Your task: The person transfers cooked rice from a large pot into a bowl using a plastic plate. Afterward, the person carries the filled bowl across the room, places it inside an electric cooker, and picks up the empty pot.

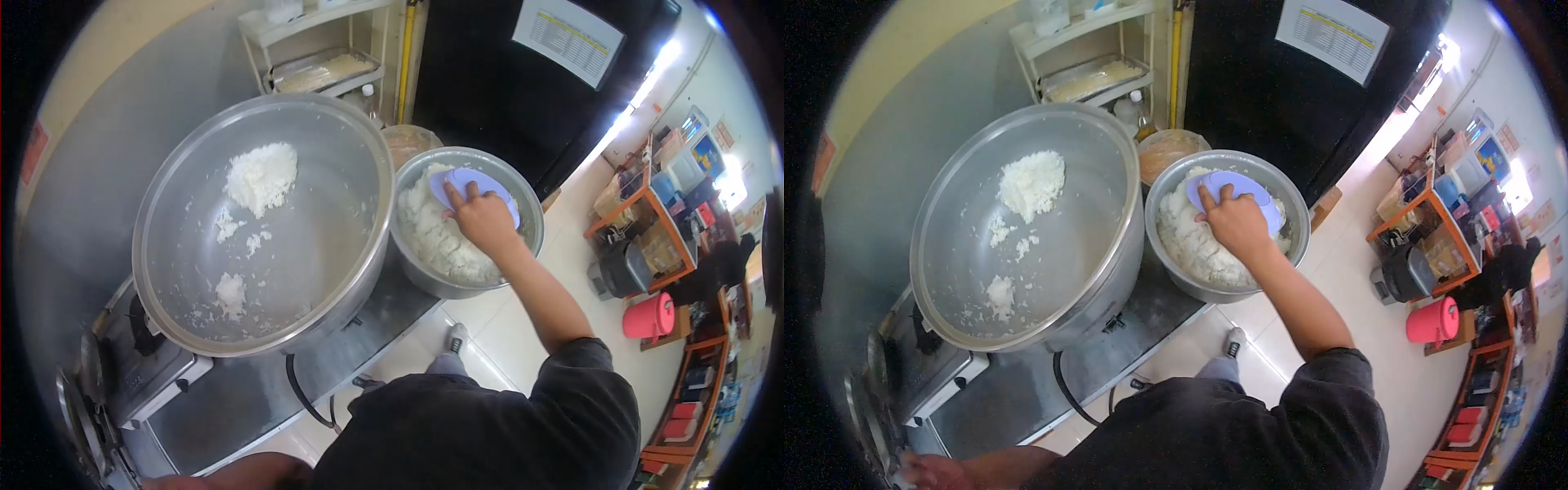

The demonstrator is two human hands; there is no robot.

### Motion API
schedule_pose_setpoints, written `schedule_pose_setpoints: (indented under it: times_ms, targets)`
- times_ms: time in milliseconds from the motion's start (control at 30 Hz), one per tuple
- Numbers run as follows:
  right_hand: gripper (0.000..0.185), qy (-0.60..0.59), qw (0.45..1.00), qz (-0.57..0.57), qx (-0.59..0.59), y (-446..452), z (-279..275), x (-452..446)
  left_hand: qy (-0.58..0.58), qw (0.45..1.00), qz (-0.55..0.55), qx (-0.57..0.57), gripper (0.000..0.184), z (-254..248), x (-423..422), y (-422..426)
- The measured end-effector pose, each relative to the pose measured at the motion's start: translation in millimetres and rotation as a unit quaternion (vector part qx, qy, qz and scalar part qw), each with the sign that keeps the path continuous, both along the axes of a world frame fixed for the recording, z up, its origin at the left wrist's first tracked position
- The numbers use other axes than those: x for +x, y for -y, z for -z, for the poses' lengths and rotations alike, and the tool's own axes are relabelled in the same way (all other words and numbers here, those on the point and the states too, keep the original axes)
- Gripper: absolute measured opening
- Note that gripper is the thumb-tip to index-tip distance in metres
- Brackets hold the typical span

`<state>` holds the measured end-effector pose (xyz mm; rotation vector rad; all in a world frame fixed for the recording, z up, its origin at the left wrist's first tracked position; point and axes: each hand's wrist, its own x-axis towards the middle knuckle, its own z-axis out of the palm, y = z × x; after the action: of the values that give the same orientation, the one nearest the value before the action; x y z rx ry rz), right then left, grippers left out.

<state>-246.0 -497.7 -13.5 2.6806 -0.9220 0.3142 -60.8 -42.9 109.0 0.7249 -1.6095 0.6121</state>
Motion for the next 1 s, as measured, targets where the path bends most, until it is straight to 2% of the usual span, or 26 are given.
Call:
schedule_pose_setpoints:
  times_ms: [100, 167, 200, 233, 300, 367, 400, 467, 533, 633, 733, 833, 933, 1000]
  targets:
    - [0.041, 0.065, 0.996, -0.051, 0.016, 42.2, -37.8, -43.3, -0.036, 0.999, 0.025, 0.022, 0.044, 25.9, -18.1, 44.4]
    - [0.038, 0.112, 0.99, -0.086, 0.007, 81.4, -72.6, -74.4, -0.134, 0.984, 0.095, 0.063, 0.05, 41.9, -45.0, 96.7]
    - [0.033, 0.137, 0.983, -0.12, 0.029, 97.3, -87.1, -85.9, -0.096, 0.991, -0.058, 0.073, 0.045, 37.5, -63.3, 140.2]
    - [0.031, 0.146, 0.976, -0.152, 0.051, 102.2, -102.6, -97.3, -0.135, 0.981, -0.086, 0.109, 0.045, 38.8, -80.8, 173.3]
    - [0.028, 0.144, 0.963, -0.207, 0.091, 110.2, -127.1, -110.4, -0.187, 0.948, -0.208, 0.15, 0.061, 3.7, -140.7, 269.3]
    - [0.027, 0.128, 0.952, -0.241, 0.137, 117.1, -135.6, -120.6, -0.081, 0.952, -0.189, 0.228, 0.045, -12.1, -153.5, 334.1]
    - [0.027, 0.112, 0.944, -0.269, 0.158, 122.0, -135.4, -121.7, -0.032, 0.95, -0.183, 0.251, 0.045, -14.3, -157.7, 366.9]
    - [0.027, 0.085, 0.925, -0.315, 0.194, 130.3, -133.5, -122.1, 0.003, 0.901, -0.236, 0.365, 0.044, -19.1, -180.0, 412.1]
    - [0.027, 0.066, 0.917, -0.359, 0.162, 137.9, -114.8, -114.8, 0.062, 0.793, -0.321, 0.514, 0.046, -12.9, -192.0, 437.6]
    - [0.029, 0.024, 0.908, -0.39, 0.151, 148.5, -94.4, -110.4, 0.099, 0.672, -0.378, 0.629, 0.047, 5.8, -195.9, 459.3]
    - [0.032, 0.01, 0.909, -0.389, 0.15, 133.0, -67.7, -133.5, 0.176, 0.665, -0.426, 0.587, 0.042, 33.9, -209.2, 454.8]
    - [0.032, 0.062, 0.9, -0.398, 0.167, 117.5, -21.3, -149.5, 0.184, 0.752, -0.408, 0.484, 0.036, 78.6, -220.0, 439.5]
    - [0.032, 0.074, 0.89, -0.408, 0.191, 116.3, 24.3, -145.3, 0.189, 0.747, -0.397, 0.499, 0.032, 123.0, -216.2, 437.4]
    - [0.032, 0.055, 0.891, -0.414, 0.177, 121.1, -0.5, -145.2, 0.208, 0.763, -0.384, 0.476, 0.036, 107.5, -207.4, 438.7]
